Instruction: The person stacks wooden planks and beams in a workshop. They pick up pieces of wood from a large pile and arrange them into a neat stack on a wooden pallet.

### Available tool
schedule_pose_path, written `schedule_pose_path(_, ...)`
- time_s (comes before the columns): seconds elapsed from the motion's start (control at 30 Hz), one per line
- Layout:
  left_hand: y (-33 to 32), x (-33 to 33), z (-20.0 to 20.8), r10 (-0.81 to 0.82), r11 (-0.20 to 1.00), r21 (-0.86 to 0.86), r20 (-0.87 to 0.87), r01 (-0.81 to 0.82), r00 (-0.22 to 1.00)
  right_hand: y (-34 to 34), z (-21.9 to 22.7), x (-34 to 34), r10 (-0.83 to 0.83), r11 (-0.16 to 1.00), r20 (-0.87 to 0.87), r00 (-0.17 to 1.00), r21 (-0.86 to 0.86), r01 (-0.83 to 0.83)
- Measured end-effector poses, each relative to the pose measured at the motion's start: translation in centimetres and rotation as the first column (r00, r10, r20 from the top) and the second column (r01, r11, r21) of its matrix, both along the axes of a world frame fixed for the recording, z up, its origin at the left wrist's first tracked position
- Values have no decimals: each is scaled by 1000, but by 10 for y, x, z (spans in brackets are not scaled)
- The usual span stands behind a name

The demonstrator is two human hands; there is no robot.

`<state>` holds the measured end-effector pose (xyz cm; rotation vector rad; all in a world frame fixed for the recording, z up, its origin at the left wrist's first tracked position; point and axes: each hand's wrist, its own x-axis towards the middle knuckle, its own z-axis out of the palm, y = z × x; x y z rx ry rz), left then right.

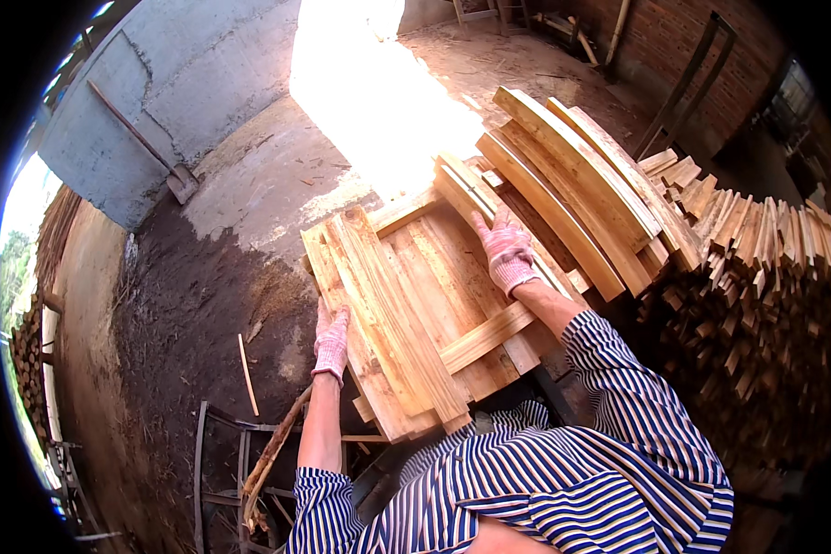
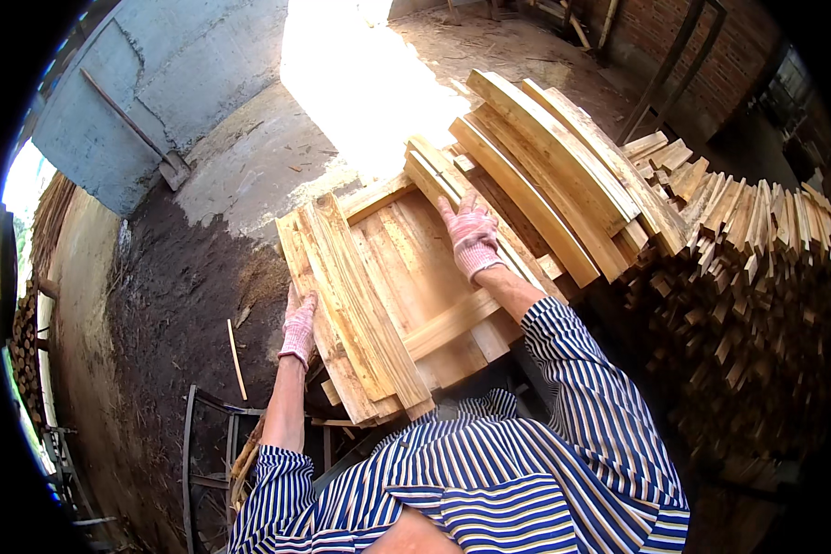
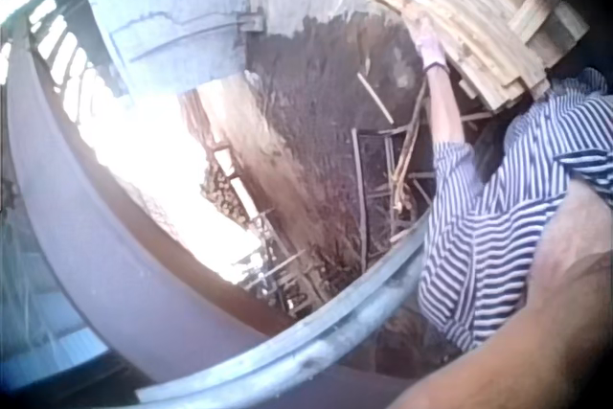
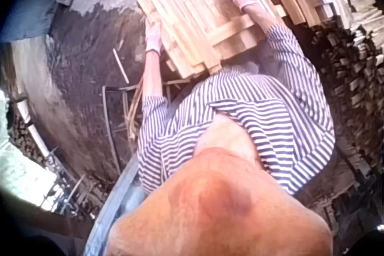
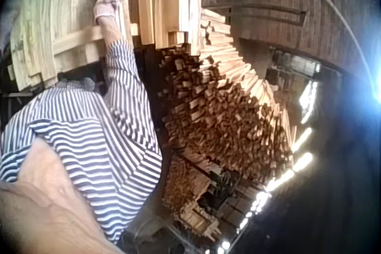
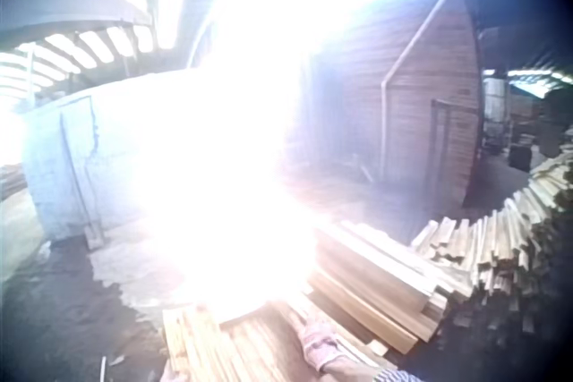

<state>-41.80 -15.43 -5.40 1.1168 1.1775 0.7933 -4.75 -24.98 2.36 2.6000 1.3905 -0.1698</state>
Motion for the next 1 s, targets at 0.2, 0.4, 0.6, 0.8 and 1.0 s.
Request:
schedule_pose_path(0.2,2,-1,-6,12,1000,-9,-13,-12,1000,5,36,-4,10,988,-451,893,143,62)
schedule_pose_path(0.4,-5,2,9,34,997,-80,127,-23,991,6,8,-117,329,930,-715,616,359,-80)
schedule_pose_path(0.6,-11,8,22,88,991,-110,66,-80,994,3,-2,-8,69,942,-101,993,334,-32)
schedule_pose_path(0.8,-15,11,31,37,997,-77,91,-30,995,-18,20,70,-110,985,-392,913,81,154)
schedule_pose_path(1.0,-14,10,22,46,997,-66,105,-39,993,-39,11,100,-217,969,230,949,164,182)
